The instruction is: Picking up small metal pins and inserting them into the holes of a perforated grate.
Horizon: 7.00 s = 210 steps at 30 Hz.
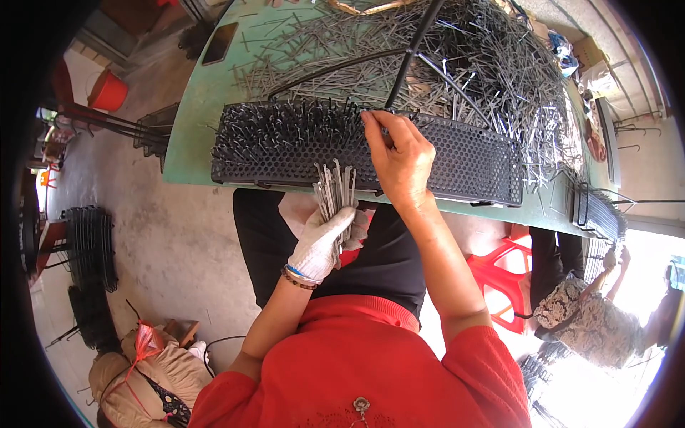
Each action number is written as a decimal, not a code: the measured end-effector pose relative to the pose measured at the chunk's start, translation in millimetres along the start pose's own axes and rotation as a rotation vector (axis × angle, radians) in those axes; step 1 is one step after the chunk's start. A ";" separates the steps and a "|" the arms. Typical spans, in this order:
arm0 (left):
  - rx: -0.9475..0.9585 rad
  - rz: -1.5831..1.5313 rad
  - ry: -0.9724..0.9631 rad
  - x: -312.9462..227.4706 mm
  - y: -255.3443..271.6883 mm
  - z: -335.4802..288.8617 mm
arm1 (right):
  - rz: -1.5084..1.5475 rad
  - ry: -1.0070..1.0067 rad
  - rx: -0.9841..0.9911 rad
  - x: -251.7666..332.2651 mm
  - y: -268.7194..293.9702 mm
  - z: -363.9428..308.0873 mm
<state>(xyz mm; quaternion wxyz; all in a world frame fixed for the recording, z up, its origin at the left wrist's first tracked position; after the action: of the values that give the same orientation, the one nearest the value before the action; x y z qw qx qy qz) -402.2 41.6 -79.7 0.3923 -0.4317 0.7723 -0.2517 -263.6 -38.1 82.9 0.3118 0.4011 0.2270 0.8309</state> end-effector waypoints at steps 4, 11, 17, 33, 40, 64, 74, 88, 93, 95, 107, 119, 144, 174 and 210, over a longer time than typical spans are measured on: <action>-0.006 0.007 -0.021 -1.4 -2.6 -1.3 | -0.012 -0.028 -0.032 -2.4 -1.9 1.4; 0.004 -0.014 -0.002 0.1 -3.7 -2.5 | 0.003 -0.065 -0.077 -5.2 -8.5 2.7; 0.040 -0.029 0.027 5.4 2.3 3.2 | -0.063 0.111 -0.038 10.3 -19.0 -8.7; 0.036 0.029 0.067 3.0 0.0 -1.3 | -0.260 0.359 0.136 34.6 -24.8 -7.8; 0.036 0.003 0.039 1.0 1.4 -1.4 | -0.067 0.205 0.182 21.4 -14.5 -5.6; -0.034 0.004 -0.011 3.7 -2.3 0.2 | 0.094 -0.200 0.038 -28.5 -2.3 -5.5; -0.026 0.006 0.010 1.7 -1.8 -2.3 | -0.192 0.186 0.031 2.4 -20.7 -18.5; 0.066 -0.025 0.005 2.0 -6.3 1.8 | 0.431 -0.480 0.612 -42.1 -36.6 -59.2; 0.015 -0.022 0.010 6.2 -4.0 2.0 | 0.346 -0.369 0.208 -48.8 -1.5 -22.3; 0.027 0.023 -0.007 2.3 -12.4 -0.5 | 0.222 -0.194 0.055 -38.3 8.6 -14.1; 0.017 -0.084 0.074 6.1 -6.2 -3.3 | 0.114 -0.073 -0.048 -29.6 -2.7 -16.8; -0.020 0.013 0.060 5.1 0.4 -1.3 | 0.015 0.047 -0.040 -22.0 -10.7 -22.2; -0.053 -0.004 0.026 -15.1 4.9 -7.3 | -0.163 0.243 -0.093 -6.4 -7.5 -22.3; 0.024 0.002 -0.034 -26.7 8.1 -16.0 | 0.546 -0.625 0.665 -28.9 -64.1 -73.1; 0.021 -0.202 -0.100 -31.9 22.1 -25.1 | -0.078 0.387 -0.008 70.8 -41.1 -8.9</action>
<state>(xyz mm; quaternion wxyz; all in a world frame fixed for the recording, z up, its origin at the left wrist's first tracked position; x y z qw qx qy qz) -423.0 81.5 -69.2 0.4076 -0.5153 0.7014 -0.2764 -291.2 39.2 89.2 0.2958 0.2235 0.2949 0.8807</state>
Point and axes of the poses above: each hand's wrist, its own z-axis towards the middle knuckle, its own y-axis out of the back of the hand, x = y × z, the point moved 10 cm from there along z, towards the middle knuckle, and after that the axes turned 15 degrees about -z, right-handed, at the moved point
